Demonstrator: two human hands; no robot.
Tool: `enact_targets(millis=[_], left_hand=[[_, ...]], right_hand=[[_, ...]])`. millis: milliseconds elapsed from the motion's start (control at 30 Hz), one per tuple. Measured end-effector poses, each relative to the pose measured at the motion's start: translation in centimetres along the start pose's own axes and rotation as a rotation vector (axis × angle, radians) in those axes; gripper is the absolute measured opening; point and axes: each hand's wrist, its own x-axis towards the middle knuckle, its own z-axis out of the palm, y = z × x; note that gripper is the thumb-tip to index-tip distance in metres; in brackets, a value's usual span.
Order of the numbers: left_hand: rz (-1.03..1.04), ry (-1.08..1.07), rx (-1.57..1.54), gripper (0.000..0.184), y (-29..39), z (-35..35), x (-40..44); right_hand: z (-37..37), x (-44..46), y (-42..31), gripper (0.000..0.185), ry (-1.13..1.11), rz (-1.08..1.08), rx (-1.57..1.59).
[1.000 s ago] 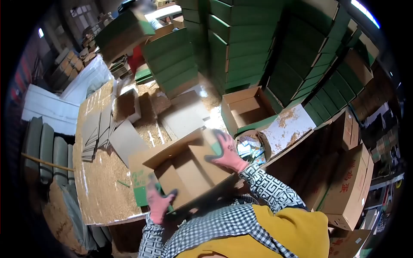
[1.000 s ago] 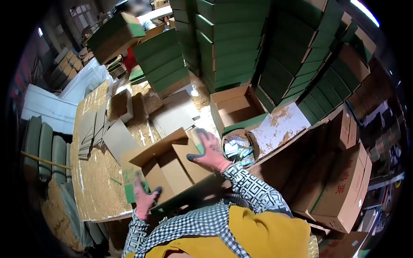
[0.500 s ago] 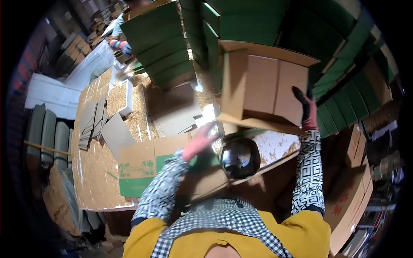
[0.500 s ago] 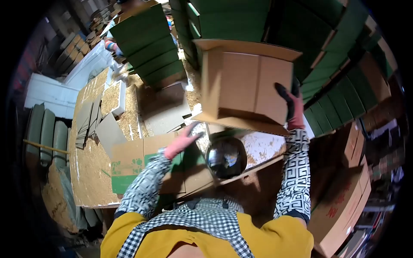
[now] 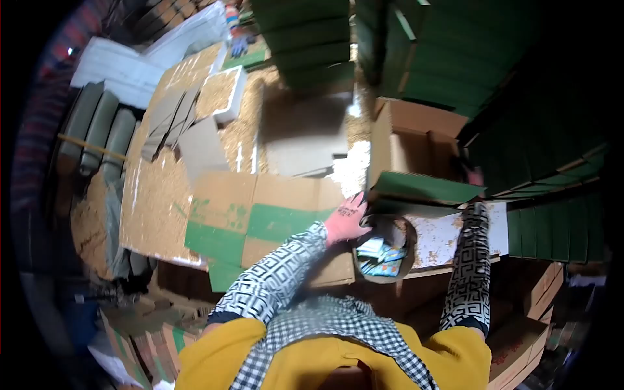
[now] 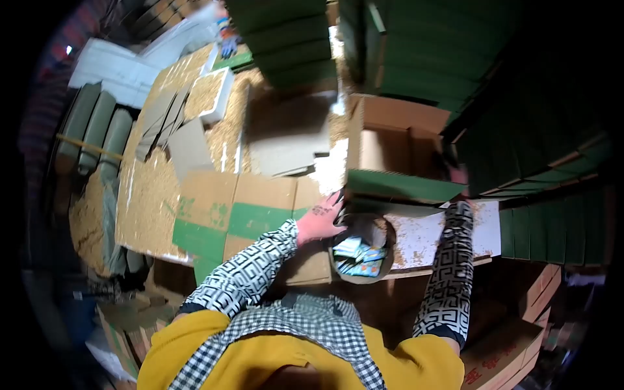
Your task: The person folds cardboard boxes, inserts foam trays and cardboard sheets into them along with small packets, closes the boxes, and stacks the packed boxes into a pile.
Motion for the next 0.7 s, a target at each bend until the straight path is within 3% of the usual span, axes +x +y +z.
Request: enact_targets(millis=[33,100,133,167,200,233,267,300,333,367,400,433,467,567,633,700], left_hand=[[0.003,0.05,0.137,0.064,-0.3,-0.6,-1.9],[0.108,0.255,-0.065,0.061,-1.2,-8.4,-8.0],[0.058,0.446,0.019,0.053,-3.1,-11.6,-10.7],[-0.23,0.686,-0.054,0.045,-5.9,-13.6,-13.5],[-0.426,0.803,0.21,0.049,-11.4,-15.3,-16.1],[-0.629,0.775,0.412,0.057,-17.1,-15.9,-19.2],[-1.005,0.717,0.628,0.065,-22.3,-15.9,-21.6],[-1.109,0.495,0.493,0.063,-31.1,-15.0,-25.3],[-1.061,0.518,0.1,0.057,-31.0,-15.9,-26.0],[-0.608,0.669,0.291,0.049,-39.4,-12.9,-28.4],[-0.786,0.837,-0.277,0.044,-34.3,-14.8,-26.8],[-0.487,0.863,-0.655,0.042,-30.9,-15.5,-25.9],[-0.492,0.896,-0.902,0.042,-29.4,-15.6,-25.4],[-0.468,0.859,-0.921,0.051,-29.1,-21.7,-29.2],[-0.416,0.836,-0.85,0.055,-28.6,-25.1,-29.2],[-0.318,0.817,-0.703,0.056,-24.2,-26.7,-25.0]], right_hand=[[-1.4,-0.2,-1.6,0.04,0.077,-0.037,0.063],[-2.9,-4.0,-7.9,0.037,0.356,-0.06,0.473],[-1.9,-8.3,-13.5,0.037,0.464,-0.06,0.574],[-0.8,-12.6,-19.1,0.036,0.575,-0.071,0.671],[3.9,-16.6,-21.8,0.039,0.349,-0.236,0.704],[7.4,-19.7,-23.4,0.043,0.134,-0.405,0.731],[12.8,-21.0,-25.7,0.043,-0.019,-0.223,0.547],[18.1,-22.3,-28.0,0.043,-0.207,-0.07,0.29],[23.5,-23.6,-30.2,0.044,-0.411,0.025,0.034],[29.9,-22.7,-27.4,0.05,-0.238,0.036,-0.29],[34.3,-21.4,-25.3,0.054,-0.165,0.103,-0.423],[37.3,-20.6,-23.8,0.058,-0.147,0.15,-0.405],[39.0,-19.7,-22.6,0.062,-0.113,0.173,-0.319],[37.5,-20.0,-23.4,0.076,0.045,0.065,0.095],[33.8,-20.6,-27.3,0.078,0.253,-0.153,0.135],[30.6,-20.9,-32.0,0.078,0.147,-0.123,0.572]])
